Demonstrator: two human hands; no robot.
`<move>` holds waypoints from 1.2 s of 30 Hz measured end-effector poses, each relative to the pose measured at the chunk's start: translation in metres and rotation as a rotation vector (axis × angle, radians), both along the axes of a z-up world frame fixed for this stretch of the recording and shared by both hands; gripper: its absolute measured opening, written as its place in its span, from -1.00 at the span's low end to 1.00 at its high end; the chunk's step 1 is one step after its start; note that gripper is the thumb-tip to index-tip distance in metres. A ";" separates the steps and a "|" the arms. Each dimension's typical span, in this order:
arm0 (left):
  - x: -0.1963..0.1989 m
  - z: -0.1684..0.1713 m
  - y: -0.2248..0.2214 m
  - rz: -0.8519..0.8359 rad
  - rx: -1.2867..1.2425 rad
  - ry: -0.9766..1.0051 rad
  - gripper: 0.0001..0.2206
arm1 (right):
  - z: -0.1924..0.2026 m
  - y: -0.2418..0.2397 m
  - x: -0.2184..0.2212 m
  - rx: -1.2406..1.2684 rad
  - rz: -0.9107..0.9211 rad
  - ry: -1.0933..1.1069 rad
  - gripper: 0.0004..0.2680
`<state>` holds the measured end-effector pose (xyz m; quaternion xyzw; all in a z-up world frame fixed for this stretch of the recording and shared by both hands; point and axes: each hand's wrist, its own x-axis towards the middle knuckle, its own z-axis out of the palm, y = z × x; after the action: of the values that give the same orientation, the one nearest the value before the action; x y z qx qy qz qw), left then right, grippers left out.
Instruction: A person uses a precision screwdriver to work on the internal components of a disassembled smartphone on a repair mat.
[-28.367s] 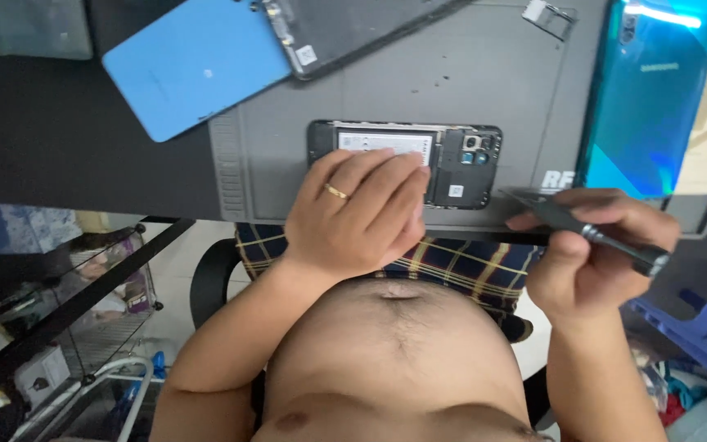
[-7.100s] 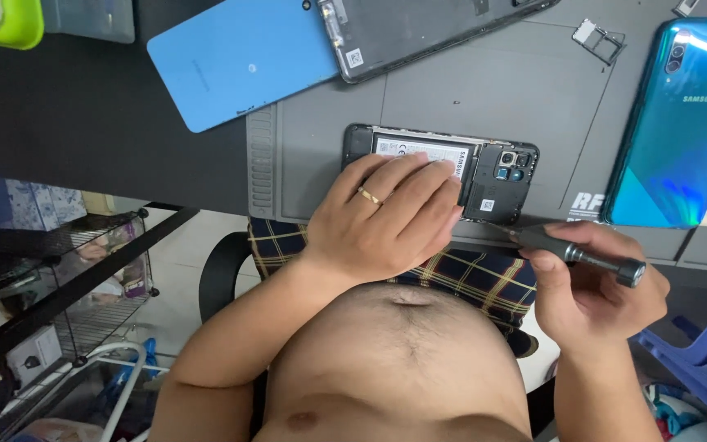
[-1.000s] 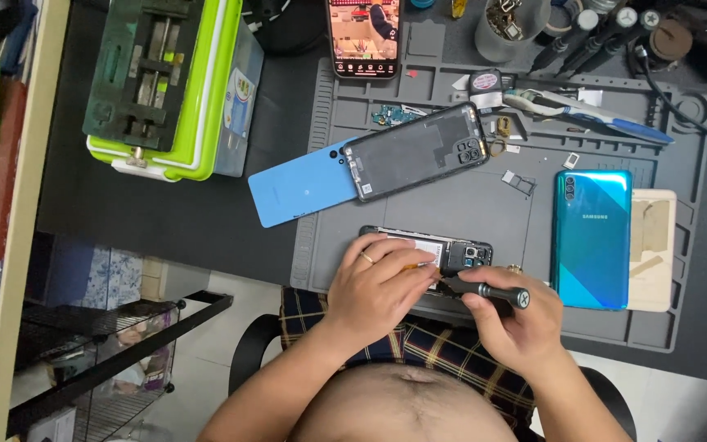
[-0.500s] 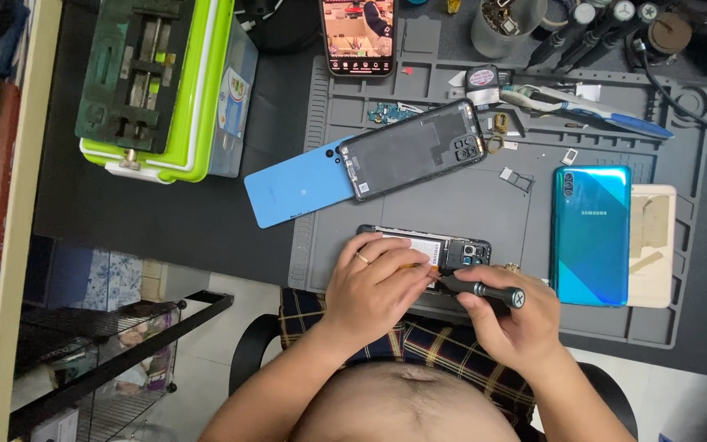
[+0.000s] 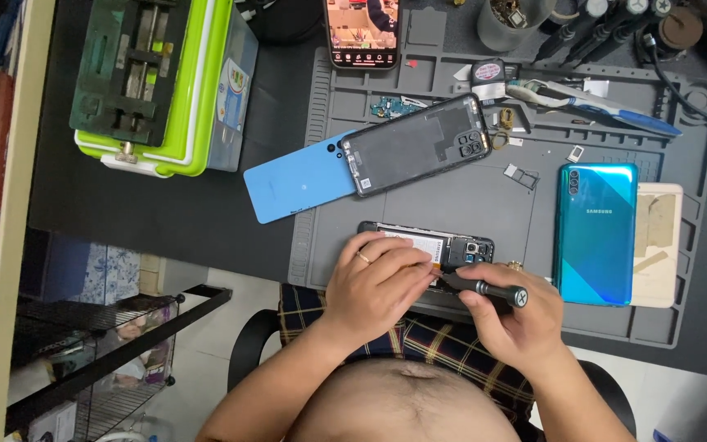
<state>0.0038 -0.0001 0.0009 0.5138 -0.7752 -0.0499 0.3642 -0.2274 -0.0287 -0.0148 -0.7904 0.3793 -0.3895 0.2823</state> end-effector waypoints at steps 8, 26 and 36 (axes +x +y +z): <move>0.000 -0.001 0.000 -0.010 -0.014 0.005 -0.91 | 0.000 -0.001 0.001 0.003 0.009 0.008 -0.83; 0.001 -0.010 -0.003 -0.021 -0.248 -0.105 -0.59 | -0.007 0.041 -0.055 -0.027 -0.289 -0.219 -0.73; 0.003 -0.011 0.000 -0.098 -0.402 -0.009 -0.59 | 0.000 0.035 -0.050 -0.002 -0.394 -0.178 -0.64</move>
<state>0.0072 0.0000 -0.0104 0.3928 -0.7952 0.0905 0.4530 -0.2769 0.0059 -0.0144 -0.6637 0.4998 -0.5058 0.2323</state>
